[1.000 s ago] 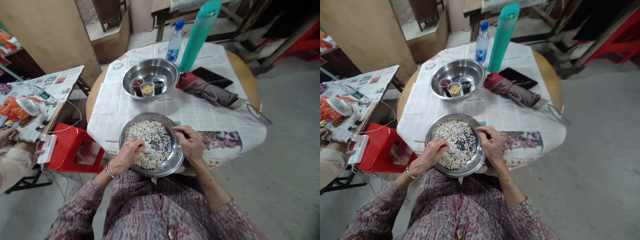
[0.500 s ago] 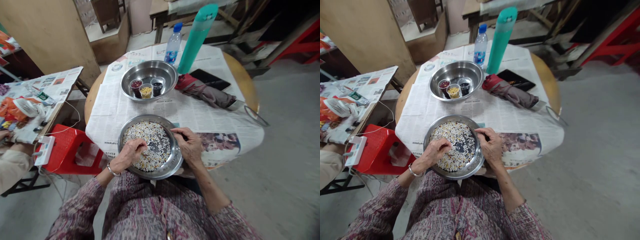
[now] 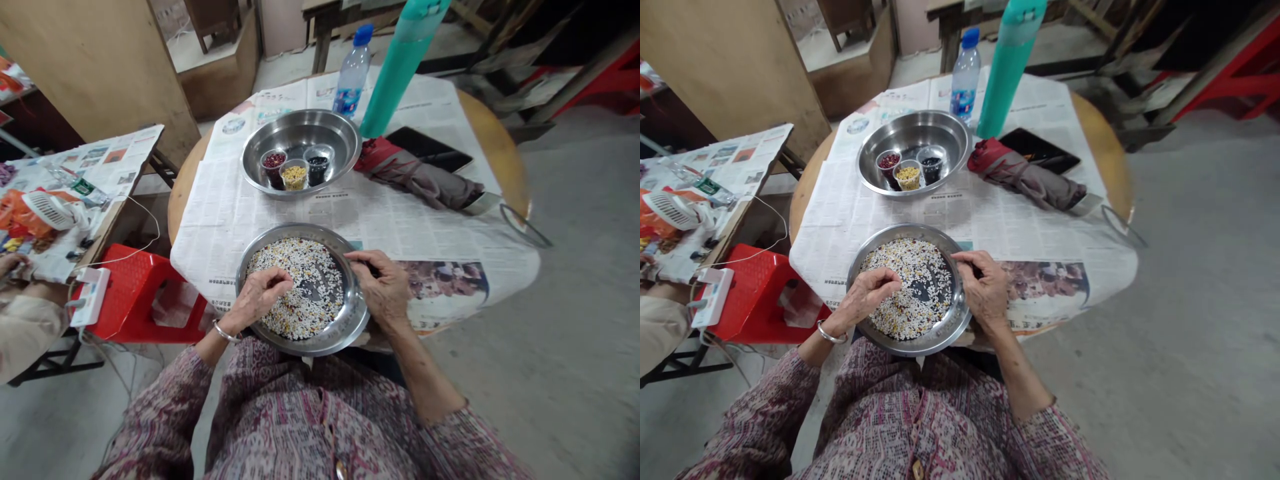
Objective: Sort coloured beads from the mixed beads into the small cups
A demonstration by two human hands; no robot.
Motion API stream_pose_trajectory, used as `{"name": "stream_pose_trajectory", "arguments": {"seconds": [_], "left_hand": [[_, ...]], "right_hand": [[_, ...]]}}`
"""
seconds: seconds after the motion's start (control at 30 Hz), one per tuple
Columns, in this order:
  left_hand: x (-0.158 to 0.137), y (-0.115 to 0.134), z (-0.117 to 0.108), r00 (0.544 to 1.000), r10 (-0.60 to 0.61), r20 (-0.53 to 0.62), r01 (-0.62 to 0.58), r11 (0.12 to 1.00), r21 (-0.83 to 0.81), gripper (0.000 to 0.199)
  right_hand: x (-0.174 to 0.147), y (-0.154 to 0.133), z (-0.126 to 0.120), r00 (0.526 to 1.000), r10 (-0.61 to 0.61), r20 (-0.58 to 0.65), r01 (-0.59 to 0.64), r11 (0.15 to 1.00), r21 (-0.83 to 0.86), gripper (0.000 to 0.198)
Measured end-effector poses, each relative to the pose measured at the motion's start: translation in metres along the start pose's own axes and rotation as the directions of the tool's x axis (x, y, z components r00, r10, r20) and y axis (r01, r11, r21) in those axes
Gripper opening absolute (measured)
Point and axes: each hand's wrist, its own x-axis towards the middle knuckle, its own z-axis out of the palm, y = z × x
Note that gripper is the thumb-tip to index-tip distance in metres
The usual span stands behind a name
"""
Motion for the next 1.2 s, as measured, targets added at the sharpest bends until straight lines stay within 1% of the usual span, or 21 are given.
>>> {"name": "stream_pose_trajectory", "arguments": {"seconds": [0.17,0.27,0.4,0.57,0.83,0.97,1.2], "left_hand": [[0.000,0.003,0.000,0.999,-0.043,-0.003,0.043,0.997,-0.066,0.013],[0.000,0.003,0.000,0.999,-0.050,-0.008,0.049,0.994,-0.094,0.013],[0.000,0.004,0.000,0.999,-0.042,-0.013,0.040,0.993,-0.111,0.014],[0.002,0.007,-0.001,0.998,-0.070,-0.004,0.069,0.989,-0.128,0.014],[0.007,-0.008,0.004,0.994,-0.107,-0.006,0.101,0.954,-0.283,0.017],[0.009,-0.009,0.005,0.993,-0.115,-0.024,0.103,0.952,-0.289,0.017],[0.013,-0.006,0.000,0.991,-0.096,-0.090,0.068,0.960,-0.271,0.016]], "right_hand": [[0.000,0.000,0.000,1.000,-0.003,0.002,0.003,1.000,-0.014,0.017],[0.000,0.001,0.000,1.000,-0.005,0.003,0.005,1.000,-0.013,0.017],[0.000,0.001,0.000,1.000,-0.013,0.004,0.013,1.000,-0.009,0.017],[0.000,0.002,0.000,1.000,-0.010,0.009,0.010,1.000,-0.011,0.016],[0.000,0.000,0.001,1.000,-0.004,0.010,0.005,1.000,-0.013,0.017],[0.001,-0.001,0.001,1.000,-0.001,0.008,0.001,1.000,-0.009,0.017],[0.000,-0.001,0.001,1.000,-0.002,0.014,0.002,1.000,-0.001,0.018]]}}
